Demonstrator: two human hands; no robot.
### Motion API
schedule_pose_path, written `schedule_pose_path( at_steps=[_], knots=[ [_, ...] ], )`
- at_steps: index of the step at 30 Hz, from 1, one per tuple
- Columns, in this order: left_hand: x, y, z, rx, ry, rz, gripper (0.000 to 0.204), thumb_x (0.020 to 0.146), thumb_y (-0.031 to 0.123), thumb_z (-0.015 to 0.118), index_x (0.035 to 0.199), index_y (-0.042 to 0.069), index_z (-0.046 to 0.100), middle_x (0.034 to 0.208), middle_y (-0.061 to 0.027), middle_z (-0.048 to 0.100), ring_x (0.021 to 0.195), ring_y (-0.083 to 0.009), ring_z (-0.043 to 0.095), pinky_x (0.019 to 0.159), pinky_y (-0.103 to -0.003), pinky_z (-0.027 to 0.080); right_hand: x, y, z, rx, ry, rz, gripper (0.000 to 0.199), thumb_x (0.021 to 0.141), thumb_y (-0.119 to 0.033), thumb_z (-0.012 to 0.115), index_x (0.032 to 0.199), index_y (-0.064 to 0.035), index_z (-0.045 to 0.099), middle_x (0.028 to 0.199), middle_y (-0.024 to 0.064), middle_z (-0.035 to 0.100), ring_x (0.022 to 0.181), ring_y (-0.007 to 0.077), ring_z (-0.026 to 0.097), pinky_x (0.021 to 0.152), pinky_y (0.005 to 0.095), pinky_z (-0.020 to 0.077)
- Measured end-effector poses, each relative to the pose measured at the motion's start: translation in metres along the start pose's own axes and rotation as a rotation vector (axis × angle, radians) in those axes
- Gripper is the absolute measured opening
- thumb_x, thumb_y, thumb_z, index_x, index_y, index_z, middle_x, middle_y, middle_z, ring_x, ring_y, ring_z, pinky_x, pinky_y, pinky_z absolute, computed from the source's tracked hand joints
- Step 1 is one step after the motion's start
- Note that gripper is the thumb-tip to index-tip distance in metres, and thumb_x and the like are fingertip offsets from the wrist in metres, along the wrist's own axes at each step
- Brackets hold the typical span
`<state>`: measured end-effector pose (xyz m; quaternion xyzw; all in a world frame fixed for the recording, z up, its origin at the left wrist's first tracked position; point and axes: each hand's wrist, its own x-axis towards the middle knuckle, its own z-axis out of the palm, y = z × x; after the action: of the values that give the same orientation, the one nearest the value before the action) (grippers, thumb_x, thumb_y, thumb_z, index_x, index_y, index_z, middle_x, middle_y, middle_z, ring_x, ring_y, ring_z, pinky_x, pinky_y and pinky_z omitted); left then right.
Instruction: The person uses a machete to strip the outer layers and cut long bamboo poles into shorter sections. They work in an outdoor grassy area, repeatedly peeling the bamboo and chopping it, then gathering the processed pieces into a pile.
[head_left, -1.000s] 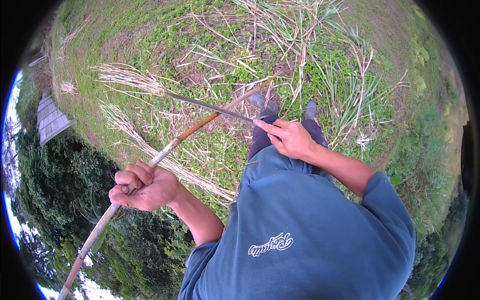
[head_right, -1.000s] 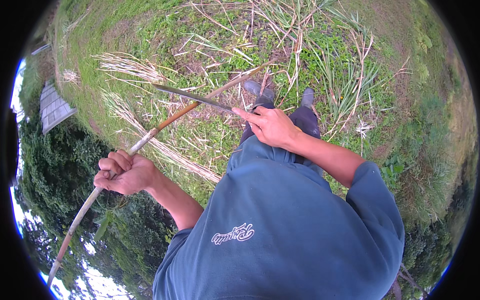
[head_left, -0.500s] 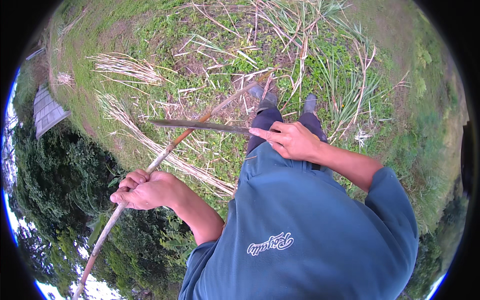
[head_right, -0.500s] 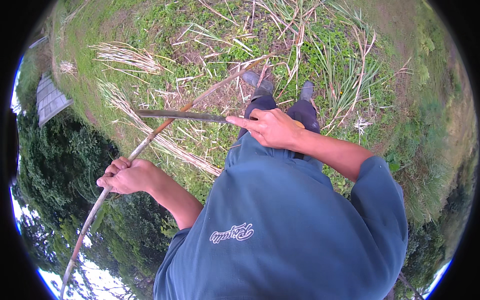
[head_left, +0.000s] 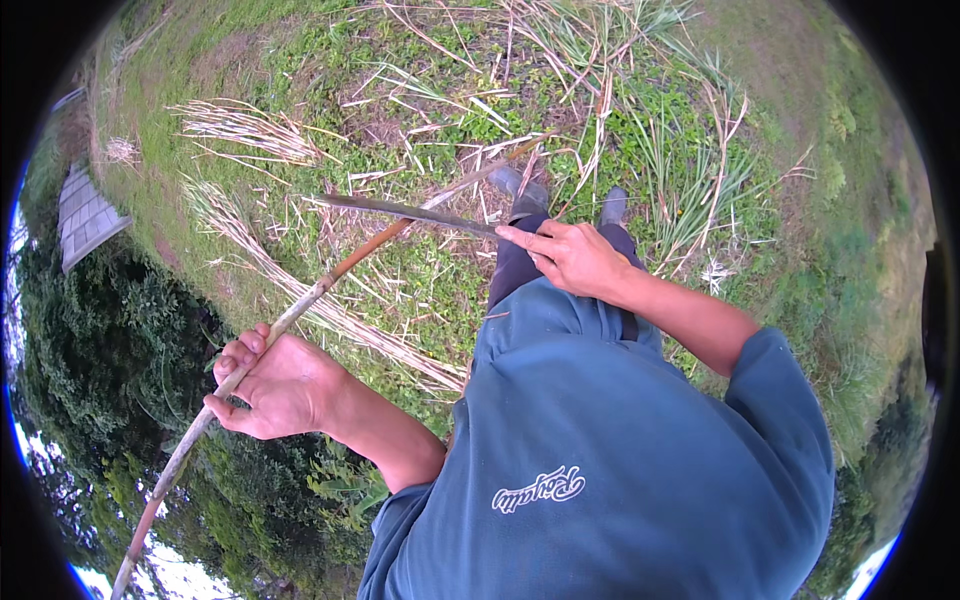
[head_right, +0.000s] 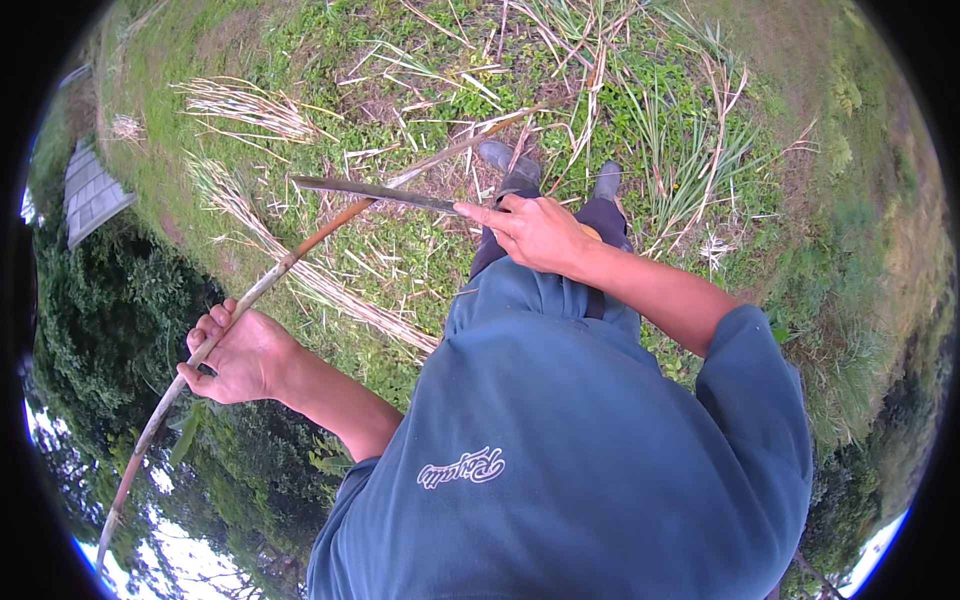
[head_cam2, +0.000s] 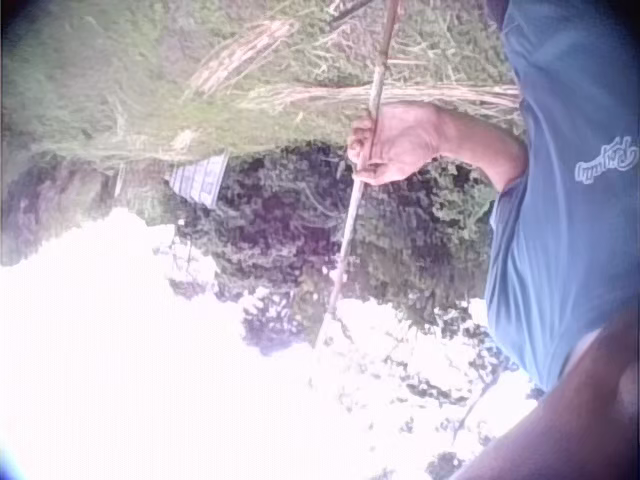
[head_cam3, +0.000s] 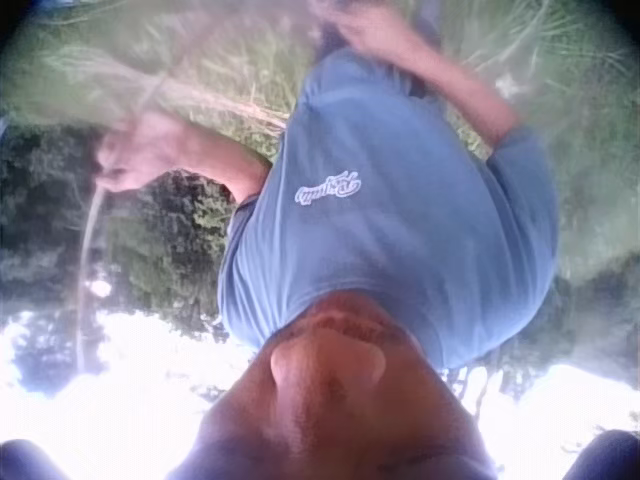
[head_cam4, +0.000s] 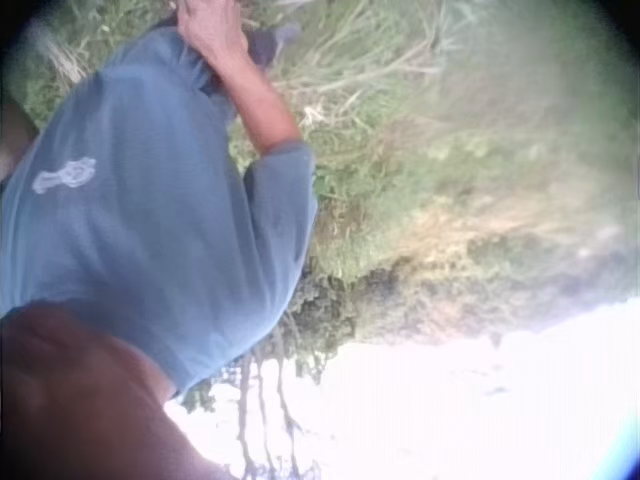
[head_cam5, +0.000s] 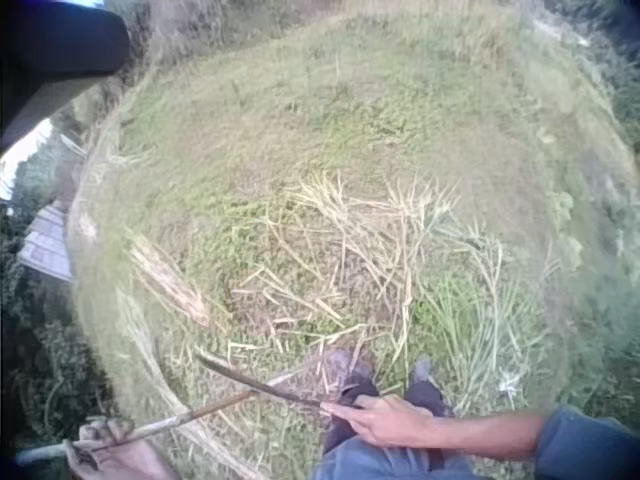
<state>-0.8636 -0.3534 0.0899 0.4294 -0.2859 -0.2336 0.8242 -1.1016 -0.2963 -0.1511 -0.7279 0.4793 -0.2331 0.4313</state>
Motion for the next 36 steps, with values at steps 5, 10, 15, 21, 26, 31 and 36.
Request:
schedule_pose_path(
  at_steps=[5,10,15,21,26,31,36],
  knots=[
    [0.002,0.000,-0.006,-0.046,-0.157,-0.008,0.042,0.090,0.041,0.051,0.064,0.009,0.051,0.063,-0.0042,0.042,0.060,-0.0189,0.039,0.060,-0.032,0.031,0.021,0.083,0.037,-0.146,-0.083,0.390,0.064,0.077,-0.003,0.055,0.138,-0.0197,0.050,0.088,0.0226,0.066,0.072,0.0403,0.065,0.069,0.0507,0.0532],
    [-0.001,0.000,-0.024,-0.030,-0.356,-0.026,0.048,0.092,0.042,0.046,0.055,0.015,0.033,0.050,0.0023,0.025,0.047,-0.0113,0.022,0.048,-0.029,0.018,0.009,0.124,0.022,-0.216,-0.025,0.571,0.057,0.081,-0.005,0.057,0.137,-0.0134,0.050,0.088,0.0227,0.066,0.081,0.0385,0.066,0.076,0.0474,0.0537],
    [0.001,0.007,-0.030,-0.065,-0.444,-0.122,0.050,0.093,0.048,0.039,0.056,0.019,0.024,0.046,0.0057,0.016,0.046,-0.0085,0.010,0.047,-0.028,0.011,-0.016,0.036,-0.020,0.151,0.106,-0.049,0.056,0.083,-0.007,0.063,0.136,-0.0224,0.054,0.074,0.0143,0.062,0.056,0.0328,0.054,0.059,0.0438,0.0473],
    [0.013,0.002,-0.035,-0.167,-0.525,-0.163,0.050,0.093,0.048,0.040,0.056,0.019,0.024,0.044,0.0055,0.018,0.045,-0.0086,0.009,0.047,-0.029,0.010,-0.021,-0.006,-0.030,0.113,0.033,-0.222,0.052,0.083,-0.008,0.064,0.133,-0.0200,0.057,0.078,0.0133,0.063,0.063,0.0303,0.061,0.063,0.0420,0.0541],
    [0.012,0.008,-0.046,-0.162,-0.532,-0.173,0.049,0.092,0.047,0.041,0.055,0.018,0.025,0.044,0.0053,0.018,0.044,-0.0088,0.009,0.046,-0.029,0.010,-0.002,0.092,0.016,-0.168,-0.154,0.369,0.055,0.084,-0.011,0.056,0.137,-0.0222,0.051,0.080,0.0201,0.064,0.073,0.0401,0.062,0.072,0.0496,0.0519],
    [0.016,0.006,-0.055,-0.177,-0.607,-0.173,0.050,0.093,0.048,0.041,0.056,0.018,0.024,0.045,0.0053,0.018,0.045,-0.0095,0.009,0.047,-0.029,0.011,-0.006,0.150,0.024,-0.196,-0.002,0.494,0.055,0.083,-0.011,0.055,0.137,-0.0209,0.050,0.080,0.0242,0.065,0.075,0.0420,0.063,0.077,0.0514,0.0515],
    [0.023,-0.014,-0.051,-0.072,-0.473,-0.126,0.050,0.093,0.051,0.041,0.059,0.017,0.027,0.050,0.0033,0.021,0.048,-0.0108,0.018,0.051,-0.029,0.018,-0.013,0.120,0.011,-0.205,-0.106,0.290,0.059,0.083,-0.012,0.055,0.140,-0.0238,0.047,0.084,0.0248,0.065,0.078,0.0421,0.062,0.078,0.0516,0.0508]
  ],
)
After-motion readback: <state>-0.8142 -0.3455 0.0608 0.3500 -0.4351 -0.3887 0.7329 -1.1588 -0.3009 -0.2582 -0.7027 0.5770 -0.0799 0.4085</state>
